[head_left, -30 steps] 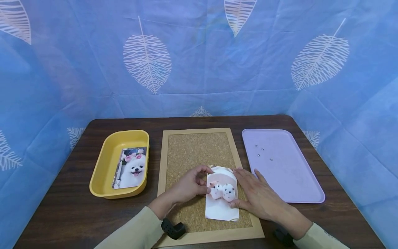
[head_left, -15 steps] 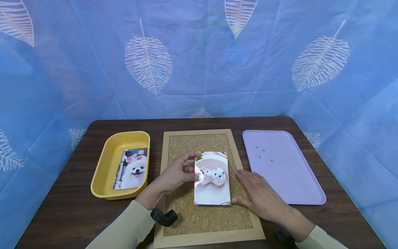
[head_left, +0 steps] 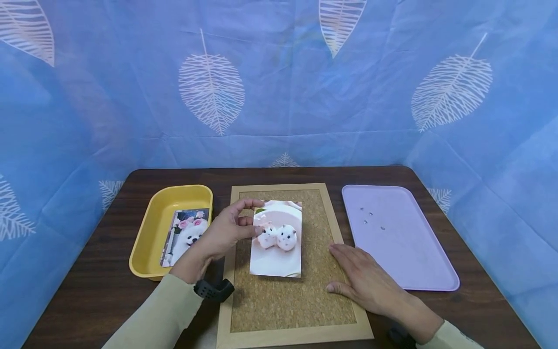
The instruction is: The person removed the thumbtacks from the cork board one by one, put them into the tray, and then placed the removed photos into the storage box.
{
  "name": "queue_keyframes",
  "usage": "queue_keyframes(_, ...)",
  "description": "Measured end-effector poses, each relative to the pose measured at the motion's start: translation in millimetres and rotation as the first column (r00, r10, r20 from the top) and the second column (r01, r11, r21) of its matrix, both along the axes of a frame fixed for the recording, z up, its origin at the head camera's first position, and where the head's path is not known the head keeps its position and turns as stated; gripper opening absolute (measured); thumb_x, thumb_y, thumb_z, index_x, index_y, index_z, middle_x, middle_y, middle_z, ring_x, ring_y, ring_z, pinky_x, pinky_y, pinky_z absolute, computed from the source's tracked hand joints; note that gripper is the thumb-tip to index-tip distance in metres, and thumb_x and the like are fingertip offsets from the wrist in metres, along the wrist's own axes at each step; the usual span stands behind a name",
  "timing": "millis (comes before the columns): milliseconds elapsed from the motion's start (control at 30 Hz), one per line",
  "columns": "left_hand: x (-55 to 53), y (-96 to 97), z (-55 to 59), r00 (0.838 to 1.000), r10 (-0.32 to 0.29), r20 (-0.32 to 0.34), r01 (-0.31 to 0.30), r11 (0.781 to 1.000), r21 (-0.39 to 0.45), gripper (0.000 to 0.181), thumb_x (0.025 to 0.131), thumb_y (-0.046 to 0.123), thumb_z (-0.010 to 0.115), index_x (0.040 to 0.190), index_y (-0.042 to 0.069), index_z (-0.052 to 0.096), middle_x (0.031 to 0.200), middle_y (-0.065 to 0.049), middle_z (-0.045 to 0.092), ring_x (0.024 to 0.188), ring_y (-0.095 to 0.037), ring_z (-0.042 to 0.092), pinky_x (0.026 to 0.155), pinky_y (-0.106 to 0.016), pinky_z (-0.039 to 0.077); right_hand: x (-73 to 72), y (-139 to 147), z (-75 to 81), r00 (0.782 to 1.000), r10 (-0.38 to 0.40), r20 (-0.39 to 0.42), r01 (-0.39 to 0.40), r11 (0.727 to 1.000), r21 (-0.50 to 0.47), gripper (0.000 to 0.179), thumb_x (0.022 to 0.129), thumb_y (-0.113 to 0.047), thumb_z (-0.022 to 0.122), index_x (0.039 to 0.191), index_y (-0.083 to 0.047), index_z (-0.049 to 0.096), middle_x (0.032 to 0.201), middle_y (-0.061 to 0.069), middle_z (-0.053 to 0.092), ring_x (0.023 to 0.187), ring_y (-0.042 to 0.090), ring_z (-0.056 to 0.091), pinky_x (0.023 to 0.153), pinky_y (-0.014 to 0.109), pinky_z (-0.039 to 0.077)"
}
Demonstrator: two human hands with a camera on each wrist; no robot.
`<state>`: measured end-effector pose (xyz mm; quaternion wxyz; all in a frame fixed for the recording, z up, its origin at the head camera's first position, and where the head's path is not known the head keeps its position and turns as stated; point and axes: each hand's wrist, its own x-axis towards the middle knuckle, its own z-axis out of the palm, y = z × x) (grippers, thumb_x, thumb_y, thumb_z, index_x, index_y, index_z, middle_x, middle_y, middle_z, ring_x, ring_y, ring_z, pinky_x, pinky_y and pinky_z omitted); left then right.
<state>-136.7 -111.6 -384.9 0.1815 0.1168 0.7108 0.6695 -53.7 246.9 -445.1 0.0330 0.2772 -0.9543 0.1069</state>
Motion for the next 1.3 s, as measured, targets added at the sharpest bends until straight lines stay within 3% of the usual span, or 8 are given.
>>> queue_keyframes(67,-0.3,-8.1,3.4,1.0,0.016,-0.005,-0.016,1.0,-0.003,0.059,0.094,-0.007,0.073,0.146,0.013,0.054,0.149,-0.013,0.04,0.099,-0.022,0.065,0.088,-0.031,0.062,0.5,-1,0.4,1.0,0.0,-0.002,0.0,1.0,0.009,0.086,0.098,-0.06,0.066,0.153,0.003,0.05,0.155,0.023,0.053,0.143,0.042,0.052,0.116,0.061,0.042)
queue_keyframes(300,-0.3,-40.7,11.5,0.997,0.076,-0.017,-0.077,0.996,-0.053,0.062,0.095,-0.005,0.074,0.149,0.015,0.051,0.145,-0.015,0.044,0.1,-0.025,0.064,0.089,-0.028,0.062,2.1,-1,-2.6,0.999,0.02,-0.027,-0.018,0.997,0.075,0.097,0.096,-0.072,0.059,0.155,0.003,0.047,0.159,0.023,0.049,0.147,0.043,0.047,0.116,0.064,0.04)
queue_keyframes(433,2.1,-64.1,17.2,0.997,0.072,-0.039,-0.075,0.994,-0.082,0.064,0.096,-0.002,0.074,0.152,0.014,0.048,0.146,-0.014,0.042,0.101,-0.024,0.063,0.088,-0.029,0.062,4.9,0,-3.8,1.0,0.016,-0.008,-0.015,0.994,0.112,0.099,0.097,-0.075,0.054,0.158,0.002,0.042,0.164,0.022,0.043,0.152,0.043,0.04,0.118,0.067,0.036)
queue_keyframes(633,3.8,-108.4,33.7,0.994,0.073,-0.08,-0.08,0.994,-0.079,0.064,0.099,-0.004,0.069,0.155,0.012,0.042,0.142,-0.01,0.047,0.098,-0.016,0.067,0.083,-0.03,0.063,5.8,-1,-4.3,1.0,0.005,0.018,-0.008,0.992,0.127,0.1,0.098,-0.076,0.05,0.16,0.001,0.041,0.166,0.02,0.04,0.155,0.041,0.036,0.121,0.067,0.033)
queue_keyframes(833,1.9,-158.1,48.8,0.977,0.146,-0.154,-0.167,0.977,-0.135,0.06,0.099,0.002,0.071,0.151,0.017,0.046,0.145,-0.001,0.043,0.101,-0.013,0.063,0.083,-0.026,0.063,4.7,-2,-4.6,1.0,0.016,0.001,-0.016,0.992,0.128,0.1,0.098,-0.075,0.052,0.159,0.002,0.041,0.165,0.022,0.041,0.154,0.042,0.038,0.119,0.067,0.036)
queue_keyframes(1033,-3.8,-194.3,43.5,0.979,0.158,-0.126,-0.169,0.983,-0.075,0.055,0.099,-0.004,0.068,0.146,0.019,0.049,0.135,-0.003,0.046,0.097,-0.01,0.066,0.08,-0.026,0.063,4.7,-2,-5.6,1.0,0.018,-0.002,-0.017,0.992,0.121,0.1,0.097,-0.074,0.053,0.159,0.004,0.04,0.165,0.025,0.04,0.153,0.043,0.039,0.118,0.067,0.037)
queue_keyframes(1167,-5.8,-203.4,36.2,0.984,0.157,-0.084,-0.161,0.986,-0.034,0.055,0.097,-0.006,0.071,0.142,0.019,0.051,0.131,-0.005,0.046,0.094,-0.012,0.067,0.079,-0.026,0.063,4.8,-3,-5.5,1.0,0.013,0.0,-0.013,0.992,0.122,0.101,0.097,-0.075,0.053,0.159,0.004,0.041,0.165,0.024,0.04,0.153,0.043,0.039,0.117,0.066,0.038)
queue_keyframes(1300,-7.5,-206.4,30.1,0.984,0.169,-0.058,-0.172,0.983,-0.06,0.057,0.095,-0.007,0.072,0.142,0.019,0.052,0.129,-0.005,0.045,0.092,-0.012,0.063,0.078,-0.026,0.063,4.7,-3,-4.3,1.0,0.01,0.0,-0.01,0.993,0.121,0.101,0.097,-0.076,0.053,0.159,0.004,0.041,0.165,0.024,0.04,0.153,0.043,0.039,0.117,0.066,0.038)
